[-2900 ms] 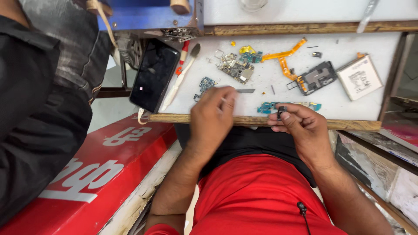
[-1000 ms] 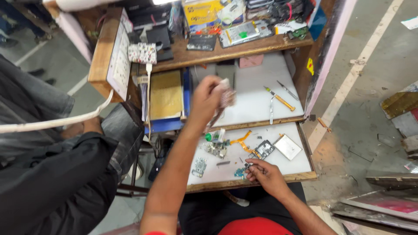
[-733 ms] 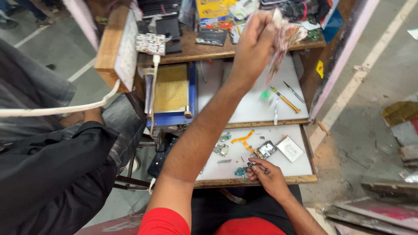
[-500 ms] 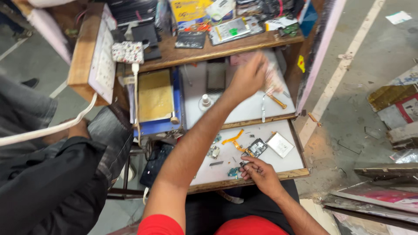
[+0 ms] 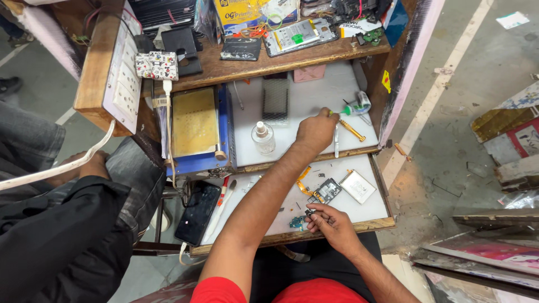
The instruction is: The person handles a disassembled mobile phone, using a toothbrush to clean a circuit board and a cloth to wipe a camera module. They pick up and place down various components on the workbench, including a battery and other small parts.
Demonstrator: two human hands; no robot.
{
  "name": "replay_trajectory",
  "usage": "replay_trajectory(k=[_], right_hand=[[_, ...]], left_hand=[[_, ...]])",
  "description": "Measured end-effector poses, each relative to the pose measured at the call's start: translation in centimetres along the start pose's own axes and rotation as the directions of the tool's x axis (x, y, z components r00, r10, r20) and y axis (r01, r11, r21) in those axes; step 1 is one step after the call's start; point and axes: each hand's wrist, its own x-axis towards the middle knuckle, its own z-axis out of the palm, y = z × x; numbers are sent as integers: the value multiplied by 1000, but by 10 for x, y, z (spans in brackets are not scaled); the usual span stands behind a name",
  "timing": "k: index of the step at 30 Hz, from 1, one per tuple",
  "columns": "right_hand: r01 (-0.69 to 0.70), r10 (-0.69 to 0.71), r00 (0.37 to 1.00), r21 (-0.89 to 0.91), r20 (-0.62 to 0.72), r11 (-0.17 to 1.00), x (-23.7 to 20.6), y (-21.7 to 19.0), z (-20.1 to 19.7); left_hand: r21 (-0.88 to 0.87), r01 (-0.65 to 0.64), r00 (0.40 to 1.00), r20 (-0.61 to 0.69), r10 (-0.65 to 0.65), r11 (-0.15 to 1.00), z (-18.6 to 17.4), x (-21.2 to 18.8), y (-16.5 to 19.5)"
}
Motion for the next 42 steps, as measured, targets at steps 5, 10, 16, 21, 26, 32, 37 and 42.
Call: replay_trajectory(k=[5, 10, 16, 21, 26, 32, 37, 42], right_hand=[[8, -8, 1000, 11, -2, 1000, -1, -4, 0], [0, 0, 1000, 3, 0, 1000, -1, -7, 2], [-18, 17, 1000, -44, -14, 999, -2, -8, 2], [-3, 4, 1000, 18, -17, 1000, -2, -2, -1], [13, -13, 1000, 40, -15, 999, 0, 12, -4], [27, -26, 999, -37, 22, 999, -1, 17, -5], [9, -10, 1000, -18, -3, 1000, -1, 7, -2], [11, -11, 1000, -7, -26, 1000, -1, 2, -1]], left_hand=[[59, 60, 996, 59, -63, 996, -1, -1, 3], [-6, 203, 934, 301, -191, 979, -11, -1, 4], [-58, 253, 875, 440, -203, 966, -19, 5, -8], [-282, 196, 971, 193, -145, 939, -10, -36, -16], [-602, 28, 963, -197, -182, 798, -22, -126, -48], [-433, 173, 836, -411, -364, 885, -81, -149, -114], [-247, 45, 875, -457, -157, 968, -93, -97, -124], [-339, 96, 937, -288, -200, 936, -94, -68, -119]])
